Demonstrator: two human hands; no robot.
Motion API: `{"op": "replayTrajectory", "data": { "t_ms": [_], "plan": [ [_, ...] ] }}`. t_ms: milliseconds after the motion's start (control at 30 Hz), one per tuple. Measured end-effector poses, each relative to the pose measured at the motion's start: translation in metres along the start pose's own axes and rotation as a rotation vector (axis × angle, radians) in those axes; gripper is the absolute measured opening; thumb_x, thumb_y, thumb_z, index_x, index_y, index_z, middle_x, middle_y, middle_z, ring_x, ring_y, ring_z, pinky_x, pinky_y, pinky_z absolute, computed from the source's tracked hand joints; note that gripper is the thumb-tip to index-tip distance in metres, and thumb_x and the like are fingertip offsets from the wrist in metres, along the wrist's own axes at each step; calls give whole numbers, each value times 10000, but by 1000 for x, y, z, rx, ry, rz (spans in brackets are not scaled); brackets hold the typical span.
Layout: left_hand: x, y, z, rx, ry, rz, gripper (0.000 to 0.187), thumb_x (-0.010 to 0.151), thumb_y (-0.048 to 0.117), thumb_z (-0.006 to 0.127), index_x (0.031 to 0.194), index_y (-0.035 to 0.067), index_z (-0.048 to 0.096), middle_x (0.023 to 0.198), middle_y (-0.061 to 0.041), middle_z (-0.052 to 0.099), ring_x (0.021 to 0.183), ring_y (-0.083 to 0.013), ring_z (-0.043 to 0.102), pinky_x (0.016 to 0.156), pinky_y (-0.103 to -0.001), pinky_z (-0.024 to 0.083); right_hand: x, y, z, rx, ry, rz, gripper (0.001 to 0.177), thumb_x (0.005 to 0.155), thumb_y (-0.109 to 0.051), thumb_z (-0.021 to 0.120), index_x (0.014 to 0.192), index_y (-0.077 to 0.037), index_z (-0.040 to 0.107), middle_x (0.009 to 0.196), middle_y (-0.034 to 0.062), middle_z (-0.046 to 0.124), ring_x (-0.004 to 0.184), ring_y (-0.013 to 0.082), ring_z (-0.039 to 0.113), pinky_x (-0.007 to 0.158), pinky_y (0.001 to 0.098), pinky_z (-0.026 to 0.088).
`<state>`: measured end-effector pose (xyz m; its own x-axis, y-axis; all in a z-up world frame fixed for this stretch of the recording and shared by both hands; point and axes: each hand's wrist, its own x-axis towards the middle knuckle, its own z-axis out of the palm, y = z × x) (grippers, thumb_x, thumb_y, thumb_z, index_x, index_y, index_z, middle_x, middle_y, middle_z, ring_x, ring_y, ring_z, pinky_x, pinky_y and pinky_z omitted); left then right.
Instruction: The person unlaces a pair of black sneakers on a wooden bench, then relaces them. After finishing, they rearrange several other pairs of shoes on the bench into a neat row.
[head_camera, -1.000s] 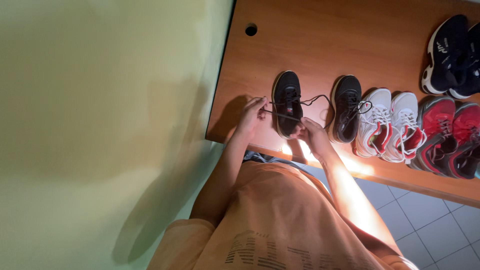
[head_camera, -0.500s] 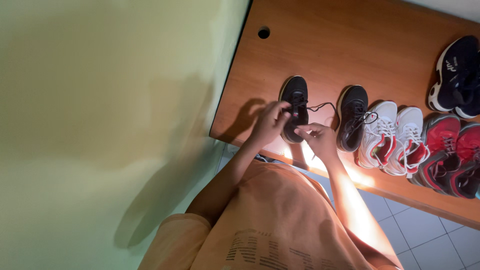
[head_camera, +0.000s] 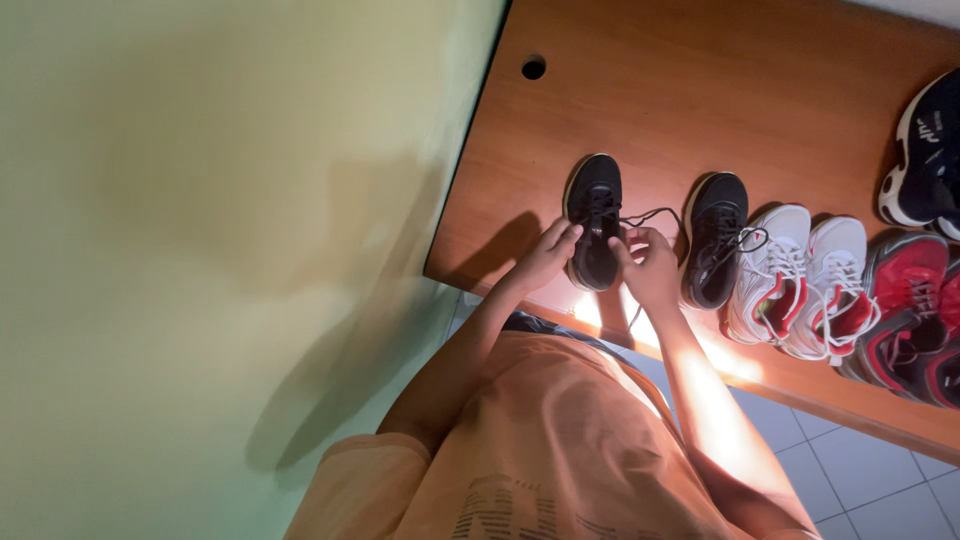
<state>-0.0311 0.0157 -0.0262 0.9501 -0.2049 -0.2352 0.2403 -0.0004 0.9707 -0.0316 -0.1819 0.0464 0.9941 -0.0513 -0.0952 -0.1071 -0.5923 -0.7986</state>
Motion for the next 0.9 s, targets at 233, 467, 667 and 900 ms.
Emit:
{"op": "replayTrajectory", "data": {
  "t_ms": [233, 467, 667, 900],
  "plan": [
    [-2, 12, 17, 69, 109, 212, 235, 1034, 163, 626, 953, 48, 437, 816, -89, 701, 790, -124, 680, 714, -270, 522, 4, 15, 12, -30, 95, -37, 249, 1015, -197, 711, 1127, 24, 737, 1006, 195, 747, 786, 224, 736, 727, 363, 562],
    [-3, 36, 37, 201, 87, 30, 185, 1023, 222, 578, 1114, 69, 530, 919, -23, 791, 680, -196, 668, 612, -333, 507, 21, 52, 11, 204, -127, 252, 257, 1048, -179, 599, 1166, 4, 736, 798, 132, 727, 660, 156, 677, 633, 306, 539],
    [2, 35, 44, 544, 146, 131, 238, 1067, 315, 524, 1051, 104, 634, 783, -162, 725, 750, -363, 718, 688, -459, 545, 29, 76, 16, 436, -219, 264, 240, 1055, -162, 574, 1166, -20, 732, 866, 44, 734, 752, 119, 708, 693, 269, 576],
    [10, 46, 53, 737, 92, 139, 222, 1030, 262, 455, 1067, 83, 581, 820, -206, 718, 760, -439, 696, 664, -574, 512, 24, 77, 15, 395, -194, 271, 235, 1052, -160, 584, 1151, -13, 738, 866, 54, 739, 776, 122, 715, 716, 277, 586]
  ]
}}
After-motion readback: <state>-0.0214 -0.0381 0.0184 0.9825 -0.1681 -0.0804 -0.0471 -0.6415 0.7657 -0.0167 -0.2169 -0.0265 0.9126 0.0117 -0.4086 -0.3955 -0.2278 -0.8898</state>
